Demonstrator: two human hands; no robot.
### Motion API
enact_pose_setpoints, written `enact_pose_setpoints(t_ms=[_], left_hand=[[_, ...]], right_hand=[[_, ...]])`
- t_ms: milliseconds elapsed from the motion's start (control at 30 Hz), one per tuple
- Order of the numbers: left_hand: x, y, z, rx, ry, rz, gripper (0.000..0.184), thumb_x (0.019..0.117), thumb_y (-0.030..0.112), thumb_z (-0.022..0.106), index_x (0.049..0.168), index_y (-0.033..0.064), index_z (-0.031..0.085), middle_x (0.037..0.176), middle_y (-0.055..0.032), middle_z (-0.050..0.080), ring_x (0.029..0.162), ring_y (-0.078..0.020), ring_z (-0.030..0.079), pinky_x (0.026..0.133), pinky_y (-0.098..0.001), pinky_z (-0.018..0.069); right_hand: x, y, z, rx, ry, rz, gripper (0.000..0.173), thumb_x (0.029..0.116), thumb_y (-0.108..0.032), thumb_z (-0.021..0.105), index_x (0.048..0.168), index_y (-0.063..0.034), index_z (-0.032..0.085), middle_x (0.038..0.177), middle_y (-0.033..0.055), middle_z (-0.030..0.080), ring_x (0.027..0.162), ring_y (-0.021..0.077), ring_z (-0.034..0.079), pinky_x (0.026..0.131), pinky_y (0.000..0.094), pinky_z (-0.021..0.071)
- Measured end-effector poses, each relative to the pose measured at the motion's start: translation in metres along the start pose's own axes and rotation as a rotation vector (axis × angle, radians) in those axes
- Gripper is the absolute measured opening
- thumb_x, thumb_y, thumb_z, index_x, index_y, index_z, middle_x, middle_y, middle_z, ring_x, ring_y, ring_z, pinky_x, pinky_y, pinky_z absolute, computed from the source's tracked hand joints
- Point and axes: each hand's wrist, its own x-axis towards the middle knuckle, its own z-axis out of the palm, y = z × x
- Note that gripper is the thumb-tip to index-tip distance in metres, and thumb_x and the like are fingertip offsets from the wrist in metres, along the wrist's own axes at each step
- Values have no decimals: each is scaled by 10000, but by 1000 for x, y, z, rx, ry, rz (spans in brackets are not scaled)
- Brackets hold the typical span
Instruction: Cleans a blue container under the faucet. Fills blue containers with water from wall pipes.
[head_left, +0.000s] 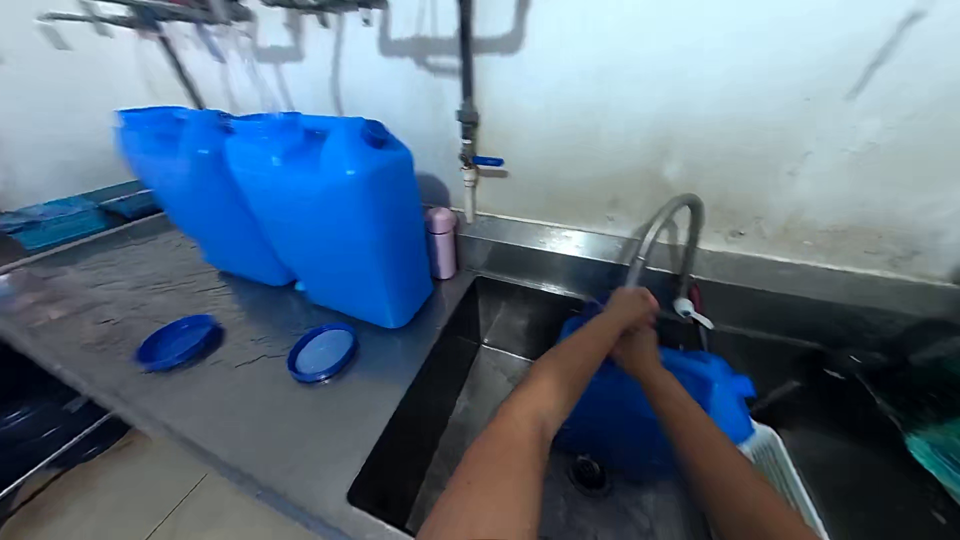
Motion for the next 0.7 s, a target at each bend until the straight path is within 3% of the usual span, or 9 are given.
enact_pose_setpoints(t_ms=[67,167,233,333,400,467,533,633,700], left_hand=[[2,7,6,380,-38,33,350,1088,128,436,1374,-31,562,1348,-253,612,1266,-378,596,1059,-548,465],[-3,6,6,684,-71,57,388,1093,251,406,1320,21,621,1276,-247,652,1230,-427,606,977,-638,471],[-1,-6,4,714,-29,112,500,1092,393,405,1154,1,710,1192,-242,690,1187,-410,637,968,-627,477],[6,-16,-3,448,-57,132,410,1057,274,558,1062,-117,681,1266,-297,601,1243,-410,564,1067,-559,430],[9,-26,0,16,5,79,281,1026,100,600,1206,-114,628,1148,-222,666,990,-260,663,908,-398,539],[3,-33,0,-373,77,-6,213,1052,84,524,1222,-20,600,843,-54,630,596,-58,525,558,-206,453],[-19,-35,-8,-345,94,-35,301,1105,208,425,1123,-21,620,696,-13,510,508,-59,415,488,-218,374],[-79,-75,-14,128,-49,17,504,1113,304,394,1016,-99,680,930,-211,672,877,-292,648,876,-476,513],[-138,-119,-21,243,-130,66,377,1033,254,595,1068,-96,729,1263,-282,655,1274,-404,571,1134,-537,381]], right_hand=[[-5,-34,-14,-12,-260,152,462,1021,-175,614,1395,88,547,1451,293,532,1399,413,466,1194,529,302],[7,-46,-36,-128,-558,205,528,1066,-291,516,1489,22,482,1571,236,434,1479,384,382,1221,562,257],[5,-41,-27,-112,-550,149,489,1083,-262,509,1469,38,499,1547,253,457,1469,393,389,1212,566,251],[13,-23,-7,-122,-408,18,518,1013,-305,617,1391,46,573,1439,292,542,1392,458,462,1136,660,327],[14,-22,-14,-152,-378,100,555,1020,-280,590,1454,56,506,1514,314,454,1451,492,359,1149,697,246],[15,-30,-12,-183,-415,53,519,991,-175,587,1439,77,508,1493,340,455,1424,519,373,1132,712,264],[19,-24,-13,-101,-337,49,550,955,-240,665,1403,59,555,1470,327,486,1407,498,417,1115,682,331],[26,0,-8,-94,-282,70,582,989,-350,653,1428,13,534,1506,301,443,1442,482,362,1124,682,303],[21,1,-2,-77,-342,-61,526,963,-266,664,1413,-15,559,1486,281,484,1418,469,409,1136,653,330]])
